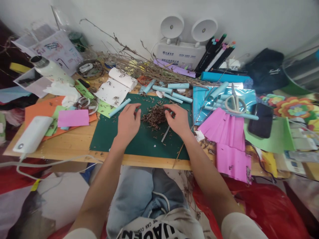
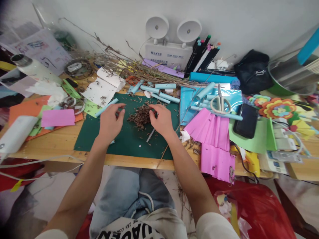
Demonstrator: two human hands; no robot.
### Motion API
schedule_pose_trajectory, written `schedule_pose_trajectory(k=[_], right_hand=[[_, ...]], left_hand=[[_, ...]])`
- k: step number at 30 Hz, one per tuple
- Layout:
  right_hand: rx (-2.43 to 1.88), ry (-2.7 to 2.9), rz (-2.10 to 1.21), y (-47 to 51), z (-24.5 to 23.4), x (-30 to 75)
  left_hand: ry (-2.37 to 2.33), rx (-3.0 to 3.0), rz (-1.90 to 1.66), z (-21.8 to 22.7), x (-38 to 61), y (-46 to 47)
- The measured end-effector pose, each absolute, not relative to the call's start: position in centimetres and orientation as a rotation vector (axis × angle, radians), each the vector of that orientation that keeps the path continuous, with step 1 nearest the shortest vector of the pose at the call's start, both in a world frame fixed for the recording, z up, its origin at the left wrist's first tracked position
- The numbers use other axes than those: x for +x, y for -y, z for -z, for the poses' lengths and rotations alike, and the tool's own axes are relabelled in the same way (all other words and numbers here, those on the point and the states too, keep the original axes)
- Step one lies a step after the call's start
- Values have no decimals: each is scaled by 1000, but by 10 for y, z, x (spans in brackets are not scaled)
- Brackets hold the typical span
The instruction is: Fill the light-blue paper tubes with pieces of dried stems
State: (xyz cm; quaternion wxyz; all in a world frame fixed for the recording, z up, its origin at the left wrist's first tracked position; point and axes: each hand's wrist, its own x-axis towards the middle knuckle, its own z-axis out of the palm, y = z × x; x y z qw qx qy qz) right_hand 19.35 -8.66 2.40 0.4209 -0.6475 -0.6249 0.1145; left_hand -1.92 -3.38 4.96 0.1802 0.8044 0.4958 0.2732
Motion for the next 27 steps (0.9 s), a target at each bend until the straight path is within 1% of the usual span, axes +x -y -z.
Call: schedule_pose_trajectory(k=[3, 6, 9, 12, 15, 19, 21, 24, 27], right_hand=[[-1661, 1634, -290, 87, -21, 193], [-1694, 1674, -293, 86, -18, 193], [-1732, 1636, -249, 85, -17, 194], [-1808, 1698, -238, 84, -15, 196], [-1833, 1785, -255, 84, -14, 195], [-1716, 1677, -258, 84, -15, 192], [-1655, 1605, -245, 84, -15, 191], [-1621, 1560, -261, 85, -14, 192], [-1623, 1562, -299, 84, -13, 192]], left_hand=[[-1446, 2445, -488, -65, -46, 58], [-1512, 2593, -259, -71, -74, 87], [-1552, 2620, -112, -65, -94, 107], [-1560, 2565, -76, -56, -104, 113], [-1512, 2507, -222, -55, -102, 108], [-1422, 2243, -640, -58, -79, 86], [-1321, 2095, -789, -55, -61, 70], [-1154, 1989, -909, -44, -32, 44], [-1062, 2050, -908, -32, -13, 26]])
